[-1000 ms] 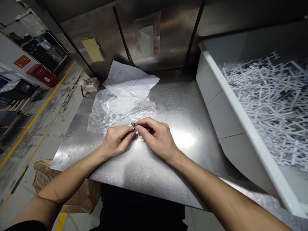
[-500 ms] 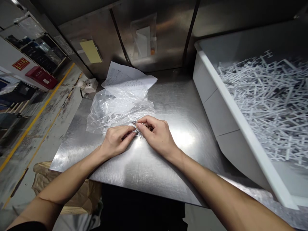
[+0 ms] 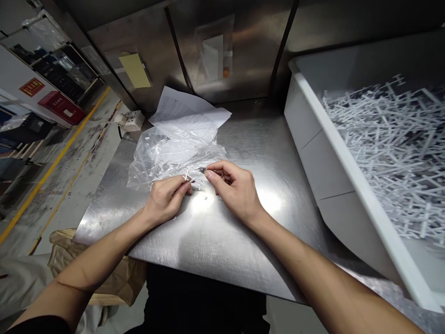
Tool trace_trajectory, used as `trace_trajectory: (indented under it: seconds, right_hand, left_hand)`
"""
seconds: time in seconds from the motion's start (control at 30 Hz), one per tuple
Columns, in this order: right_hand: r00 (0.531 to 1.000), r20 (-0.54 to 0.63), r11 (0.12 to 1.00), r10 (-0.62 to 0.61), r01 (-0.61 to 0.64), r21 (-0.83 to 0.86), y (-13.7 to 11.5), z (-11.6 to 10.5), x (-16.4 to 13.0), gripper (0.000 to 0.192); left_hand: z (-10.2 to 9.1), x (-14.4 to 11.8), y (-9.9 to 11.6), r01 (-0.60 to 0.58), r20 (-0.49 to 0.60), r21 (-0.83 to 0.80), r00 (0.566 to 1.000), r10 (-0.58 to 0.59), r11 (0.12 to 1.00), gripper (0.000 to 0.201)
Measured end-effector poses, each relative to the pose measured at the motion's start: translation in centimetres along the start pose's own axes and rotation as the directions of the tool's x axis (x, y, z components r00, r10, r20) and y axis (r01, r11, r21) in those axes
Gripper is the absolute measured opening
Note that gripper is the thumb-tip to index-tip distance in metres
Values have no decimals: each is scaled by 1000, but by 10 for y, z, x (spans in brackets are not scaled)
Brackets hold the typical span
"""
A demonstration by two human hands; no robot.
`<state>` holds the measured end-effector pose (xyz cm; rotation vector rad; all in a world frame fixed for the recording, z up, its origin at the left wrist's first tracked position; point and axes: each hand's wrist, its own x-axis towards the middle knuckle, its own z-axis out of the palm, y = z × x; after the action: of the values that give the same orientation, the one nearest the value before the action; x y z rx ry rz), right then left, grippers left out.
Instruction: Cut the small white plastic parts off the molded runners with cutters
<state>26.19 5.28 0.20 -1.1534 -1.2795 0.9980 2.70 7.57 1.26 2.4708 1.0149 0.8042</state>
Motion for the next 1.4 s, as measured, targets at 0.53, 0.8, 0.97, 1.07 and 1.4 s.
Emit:
trace_trajectory:
  seconds: [0.53, 0.8, 0.97, 1.07, 1.4]
  right_hand:
    - [995, 55, 990, -88, 94, -106, -9, -1, -4, 16]
    - [991, 73, 974, -115, 127, -189, -10, -2, -4, 15]
    - [987, 99, 959, -127, 148, -240, -8, -1, -5, 14]
    - [988, 102, 954, -119, 142, -262, -7, -1, -5, 14]
    - [989, 119, 976, -85, 107, -190, -1, -1, -4, 15]
  left_hand:
    - [0, 1, -2, 51, -79, -105, 995, -59, 993, 24]
    - [-1, 0, -3, 58, -98, -106, 993, -69, 993, 23]
    - [-2, 1, -2, 55, -97, -103, 993, -65, 993, 23]
    - [-2, 0, -3, 58, -80, -102, 995, -66, 993, 24]
    - [-2, -1, -9, 61, -67, -121, 995, -70, 991, 27]
